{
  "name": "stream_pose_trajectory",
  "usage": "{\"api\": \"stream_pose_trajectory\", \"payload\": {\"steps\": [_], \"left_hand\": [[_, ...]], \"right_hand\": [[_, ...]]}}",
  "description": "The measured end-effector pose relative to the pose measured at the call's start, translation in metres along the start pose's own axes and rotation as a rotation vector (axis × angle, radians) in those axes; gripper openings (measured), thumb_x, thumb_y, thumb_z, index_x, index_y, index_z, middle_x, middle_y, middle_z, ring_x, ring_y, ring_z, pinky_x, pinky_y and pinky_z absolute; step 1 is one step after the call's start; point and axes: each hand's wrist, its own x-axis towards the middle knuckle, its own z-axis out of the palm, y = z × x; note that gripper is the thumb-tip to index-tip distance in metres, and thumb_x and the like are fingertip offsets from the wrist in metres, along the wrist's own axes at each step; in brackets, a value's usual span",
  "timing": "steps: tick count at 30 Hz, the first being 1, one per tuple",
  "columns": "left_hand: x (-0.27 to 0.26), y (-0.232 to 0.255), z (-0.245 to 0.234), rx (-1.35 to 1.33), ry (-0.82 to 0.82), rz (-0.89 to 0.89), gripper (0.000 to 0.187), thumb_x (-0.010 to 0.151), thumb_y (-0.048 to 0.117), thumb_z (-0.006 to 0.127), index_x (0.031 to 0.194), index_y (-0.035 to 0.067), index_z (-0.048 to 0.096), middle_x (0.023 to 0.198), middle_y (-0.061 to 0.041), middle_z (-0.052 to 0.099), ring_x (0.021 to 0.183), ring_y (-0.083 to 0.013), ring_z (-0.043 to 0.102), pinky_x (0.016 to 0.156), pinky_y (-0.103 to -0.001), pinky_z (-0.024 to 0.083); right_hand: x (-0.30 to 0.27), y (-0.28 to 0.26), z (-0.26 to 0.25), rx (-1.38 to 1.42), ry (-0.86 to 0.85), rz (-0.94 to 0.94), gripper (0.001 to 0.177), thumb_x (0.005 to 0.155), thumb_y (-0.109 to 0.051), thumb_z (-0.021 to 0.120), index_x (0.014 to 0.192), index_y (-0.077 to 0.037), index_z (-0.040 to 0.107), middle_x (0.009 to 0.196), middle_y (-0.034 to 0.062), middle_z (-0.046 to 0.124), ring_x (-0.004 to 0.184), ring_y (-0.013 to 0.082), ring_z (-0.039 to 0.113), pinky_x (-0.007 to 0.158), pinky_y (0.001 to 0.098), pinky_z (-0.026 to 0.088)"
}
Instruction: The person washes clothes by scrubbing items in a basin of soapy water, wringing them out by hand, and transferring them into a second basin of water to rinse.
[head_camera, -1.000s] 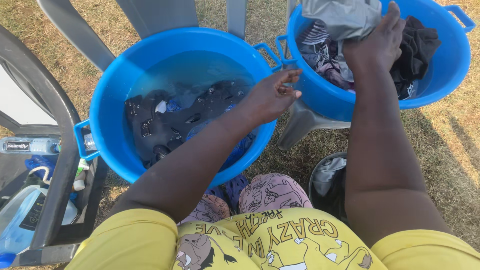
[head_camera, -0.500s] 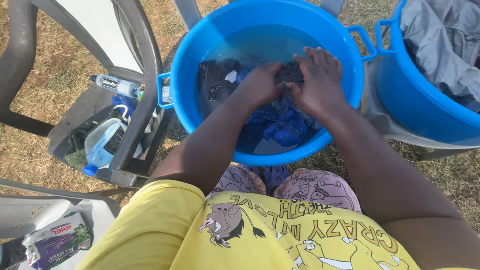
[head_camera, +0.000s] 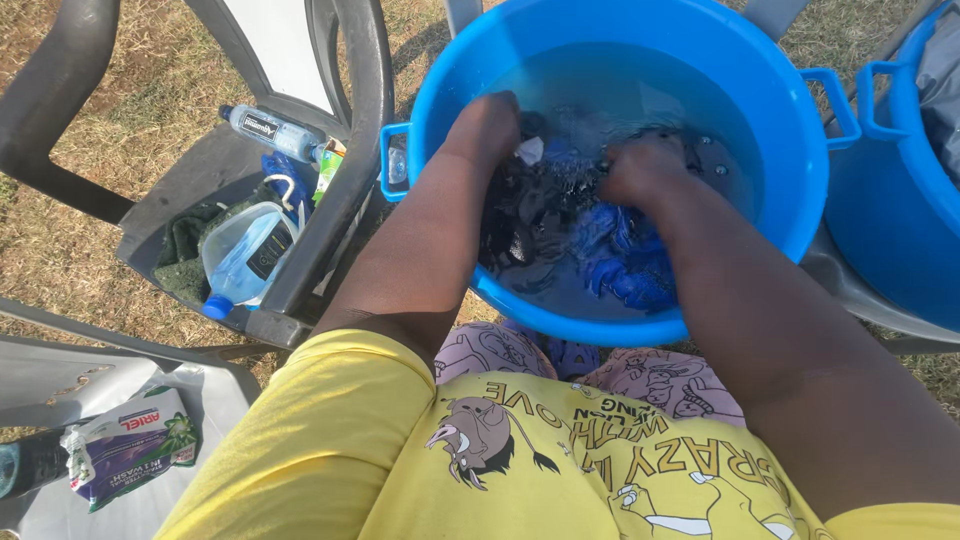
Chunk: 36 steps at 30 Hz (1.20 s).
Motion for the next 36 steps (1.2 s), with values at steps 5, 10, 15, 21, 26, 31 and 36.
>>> {"api": "stream_pose_trajectory", "payload": {"steps": [5,10,15,21,26,31,36], "left_hand": [[-0.024,0.020,-0.036,-0.441,0.634,-0.012,0.024,0.089,0.003,0.062,0.112,0.010,0.067,0.118,-0.015,0.066,0.108,-0.0389,0.066,0.093,-0.048,0.055],[-0.039,0.043,-0.045,-0.155,0.520,0.003,0.029,0.079,0.013,0.071,0.107,0.019,0.070,0.117,-0.009,0.062,0.115,-0.0352,0.058,0.096,-0.052,0.047],[-0.045,0.064,-0.025,-0.104,0.254,0.211,0.041,0.074,0.029,0.081,0.111,0.018,0.068,0.122,-0.010,0.059,0.123,-0.0341,0.053,0.104,-0.055,0.039],[-0.036,0.098,-0.003,-0.272,0.160,0.437,0.087,0.074,0.046,0.090,0.145,0.015,0.050,0.142,-0.016,0.054,0.135,-0.0395,0.048,0.112,-0.051,0.040],[-0.020,0.130,0.030,-0.890,0.196,0.554,0.131,0.067,0.046,0.098,0.153,-0.002,0.012,0.149,-0.027,0.042,0.139,-0.0377,0.044,0.115,-0.043,0.037],[0.016,0.131,0.039,-0.793,0.067,0.086,0.082,0.079,0.042,0.078,0.148,0.006,0.052,0.127,-0.019,0.074,0.118,-0.0289,0.071,0.105,-0.038,0.053],[0.052,0.109,0.046,-0.858,0.756,0.349,0.059,0.085,0.029,0.079,0.130,-0.006,0.061,0.124,-0.021,0.066,0.112,-0.0314,0.068,0.099,-0.042,0.055]], "right_hand": [[0.000,0.075,-0.008,0.349,0.096,0.316,0.073,0.078,-0.053,0.082,0.138,-0.016,0.063,0.138,0.0198,0.061,0.132,0.0413,0.053,0.112,0.0556,0.039],[0.002,0.096,-0.004,1.150,0.311,0.385,0.072,0.078,-0.040,0.081,0.143,-0.015,0.063,0.144,0.0136,0.064,0.135,0.0313,0.060,0.108,0.0487,0.049],[0.011,0.102,0.015,0.329,0.088,0.274,0.091,0.071,-0.025,0.090,0.150,-0.017,0.046,0.130,0.0258,0.059,0.119,0.0444,0.056,0.099,0.0514,0.046],[0.025,0.096,0.025,1.308,0.488,-0.111,0.031,0.100,-0.007,0.072,0.130,-0.006,0.064,0.115,0.0080,0.072,0.101,0.0216,0.073,0.087,0.0363,0.055],[-0.017,0.068,-0.002,1.935,0.576,-0.579,0.026,0.104,0.006,0.062,0.124,-0.011,0.058,0.115,0.0056,0.067,0.105,0.0170,0.066,0.090,0.0338,0.055],[-0.025,0.078,-0.017,2.235,0.589,-0.688,0.023,0.107,-0.001,0.061,0.126,-0.013,0.055,0.125,0.0082,0.061,0.124,0.0261,0.067,0.109,0.0476,0.061],[-0.005,0.082,0.000,1.540,0.449,-0.070,0.064,0.097,-0.032,0.075,0.148,-0.028,0.036,0.145,0.0098,0.050,0.132,0.0290,0.055,0.104,0.0625,0.046]]}}
